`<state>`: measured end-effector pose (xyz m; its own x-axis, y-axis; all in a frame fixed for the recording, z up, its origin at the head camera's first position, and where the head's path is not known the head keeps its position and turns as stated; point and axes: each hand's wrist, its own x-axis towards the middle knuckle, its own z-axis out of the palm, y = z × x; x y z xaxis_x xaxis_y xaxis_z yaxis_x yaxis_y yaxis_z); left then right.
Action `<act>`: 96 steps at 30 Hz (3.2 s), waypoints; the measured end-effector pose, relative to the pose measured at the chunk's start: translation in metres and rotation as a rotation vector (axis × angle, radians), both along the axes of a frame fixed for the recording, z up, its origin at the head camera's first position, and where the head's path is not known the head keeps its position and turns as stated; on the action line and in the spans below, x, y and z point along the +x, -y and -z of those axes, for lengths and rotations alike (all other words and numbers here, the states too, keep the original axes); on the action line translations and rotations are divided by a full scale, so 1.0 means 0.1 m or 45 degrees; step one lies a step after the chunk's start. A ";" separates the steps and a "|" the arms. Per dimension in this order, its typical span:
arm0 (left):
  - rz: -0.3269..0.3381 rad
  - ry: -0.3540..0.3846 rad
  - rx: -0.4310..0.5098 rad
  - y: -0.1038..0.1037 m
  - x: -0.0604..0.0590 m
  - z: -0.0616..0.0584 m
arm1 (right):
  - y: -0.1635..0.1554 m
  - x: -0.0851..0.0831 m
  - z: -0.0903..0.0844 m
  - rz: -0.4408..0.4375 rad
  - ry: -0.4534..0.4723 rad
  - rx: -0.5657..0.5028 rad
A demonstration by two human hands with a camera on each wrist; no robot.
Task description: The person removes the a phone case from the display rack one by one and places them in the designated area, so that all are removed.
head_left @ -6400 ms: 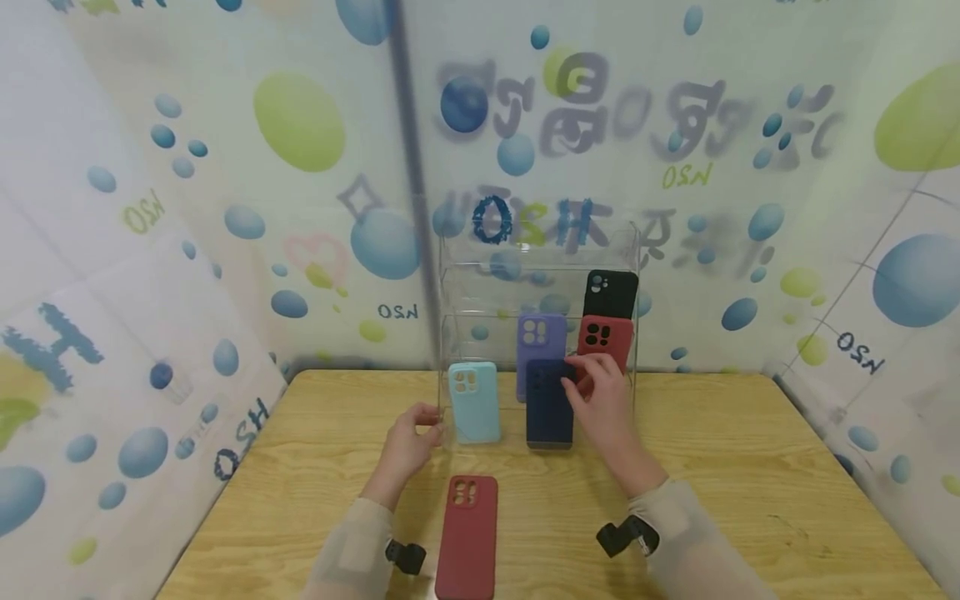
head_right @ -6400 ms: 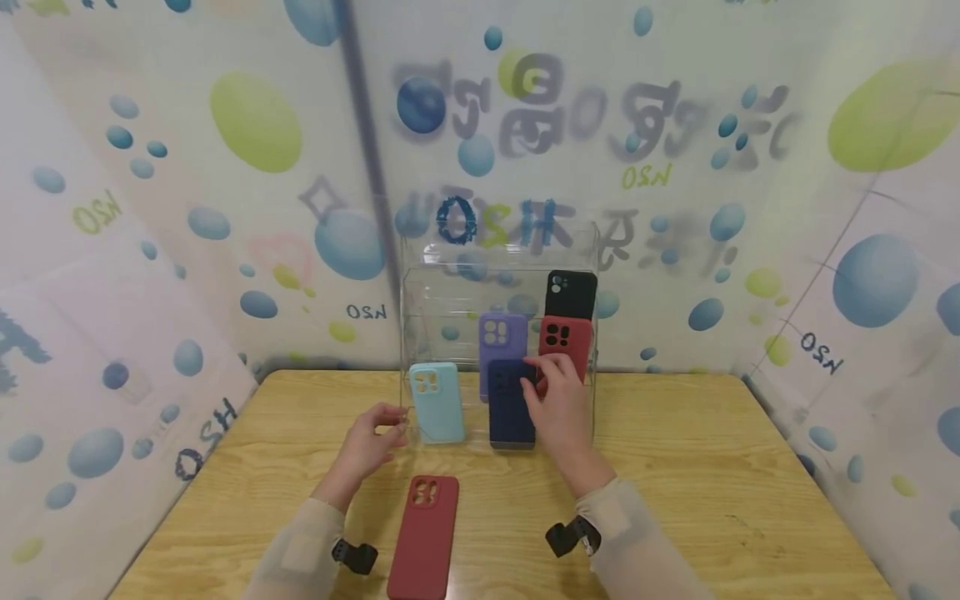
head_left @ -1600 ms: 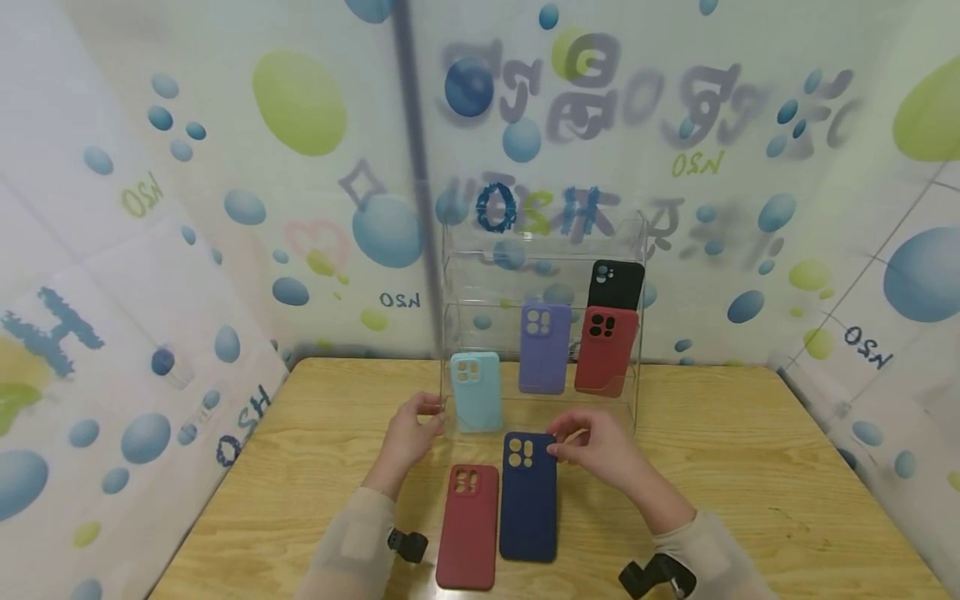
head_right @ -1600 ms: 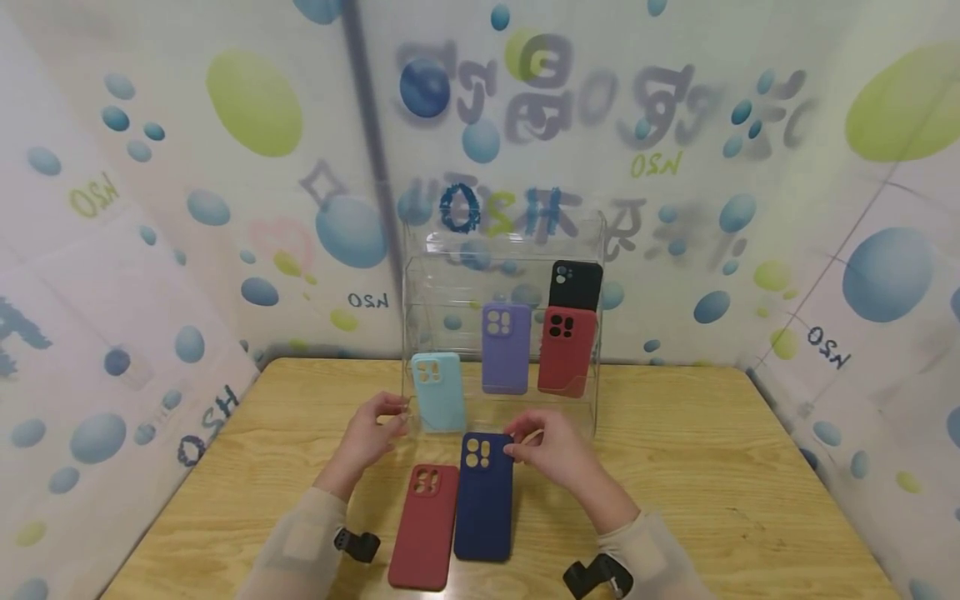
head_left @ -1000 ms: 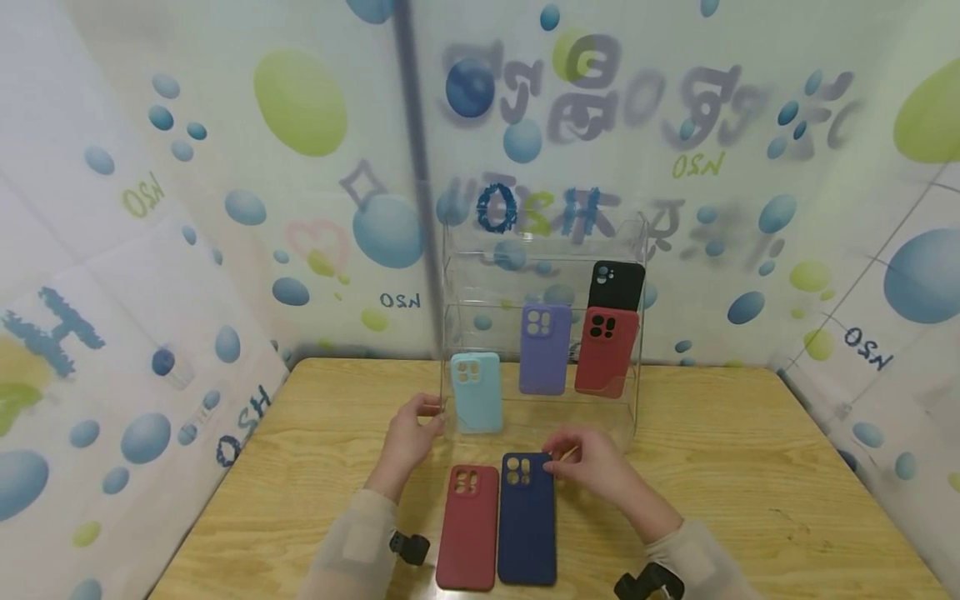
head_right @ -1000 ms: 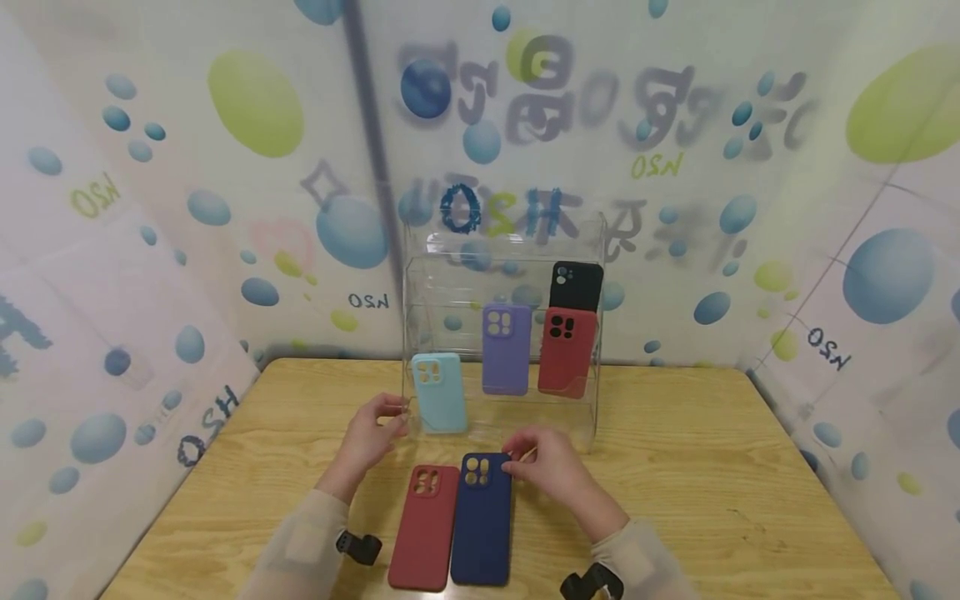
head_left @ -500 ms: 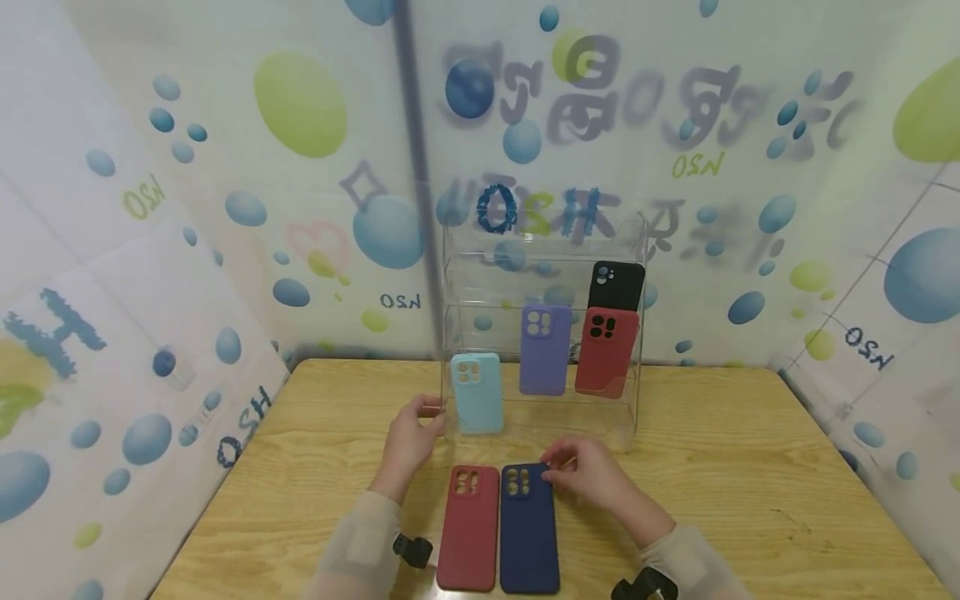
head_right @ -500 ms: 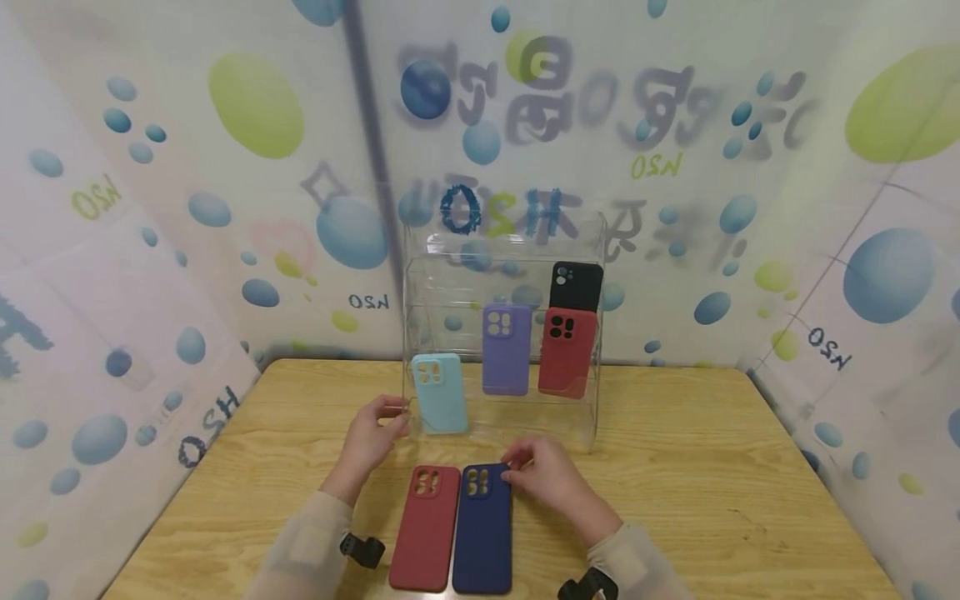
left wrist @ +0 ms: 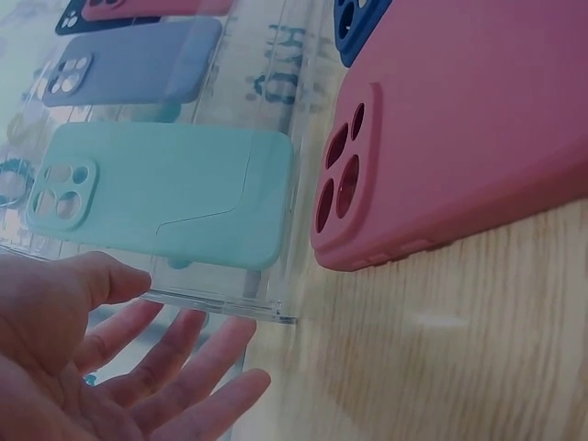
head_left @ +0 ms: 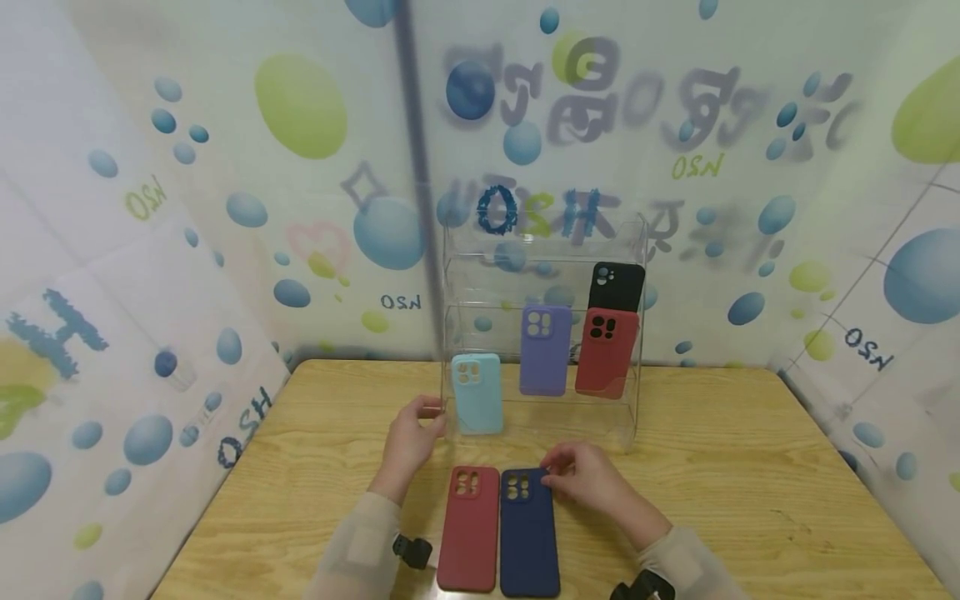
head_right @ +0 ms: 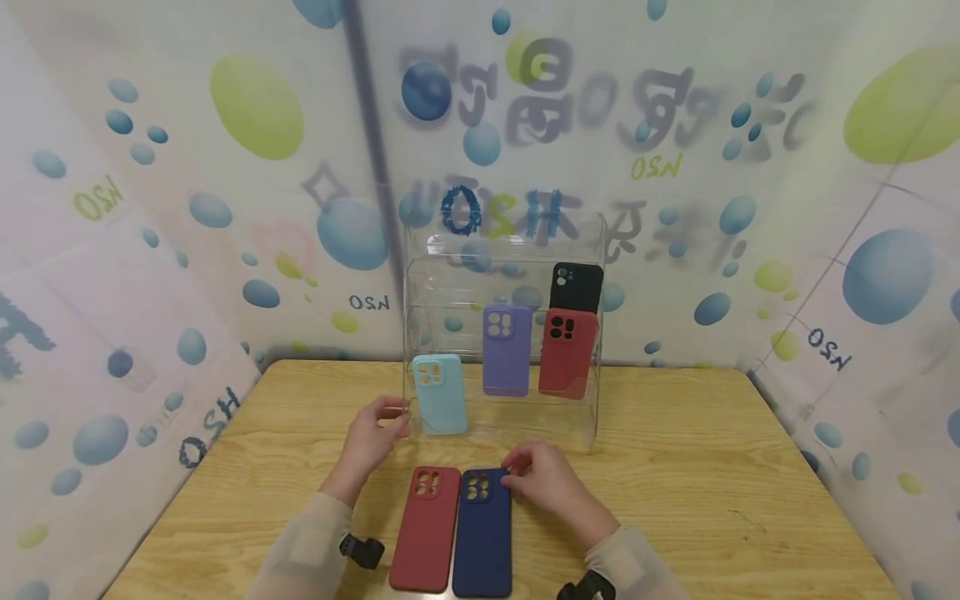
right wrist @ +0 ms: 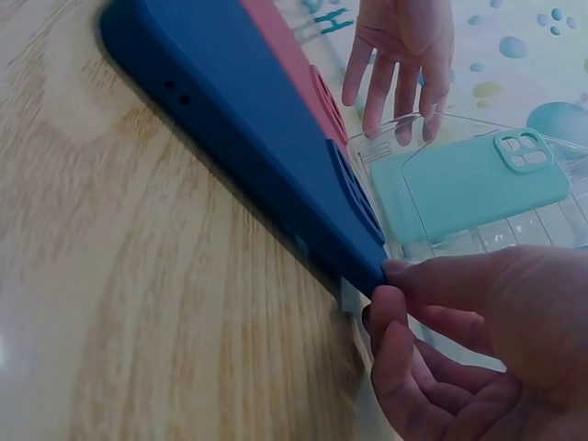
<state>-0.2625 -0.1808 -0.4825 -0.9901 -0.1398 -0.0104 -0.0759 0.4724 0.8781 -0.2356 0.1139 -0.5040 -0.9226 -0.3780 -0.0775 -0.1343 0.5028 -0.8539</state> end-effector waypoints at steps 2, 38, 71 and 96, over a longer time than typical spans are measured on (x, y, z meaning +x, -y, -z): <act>0.001 0.000 0.005 0.01 0.00 0.01 | 0.00 0.00 0.01 -0.005 -0.006 0.008; -0.044 0.018 -0.076 -0.02 -0.01 0.00 | 0.14 0.03 -0.08 -0.025 -0.254 0.296; -0.022 -0.058 0.014 0.02 -0.03 0.08 | 0.76 -0.44 -0.68 0.234 -0.706 0.087; -0.029 -0.058 -0.001 0.02 -0.04 0.09 | 0.88 -0.53 -0.76 0.284 -0.814 0.083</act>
<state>-0.2669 -0.1824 -0.4911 -0.9862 -0.1620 0.0348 -0.0464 0.4715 0.8807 -0.2884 0.0259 -0.4280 -0.8500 -0.1866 0.4927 -0.4897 0.6245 -0.6084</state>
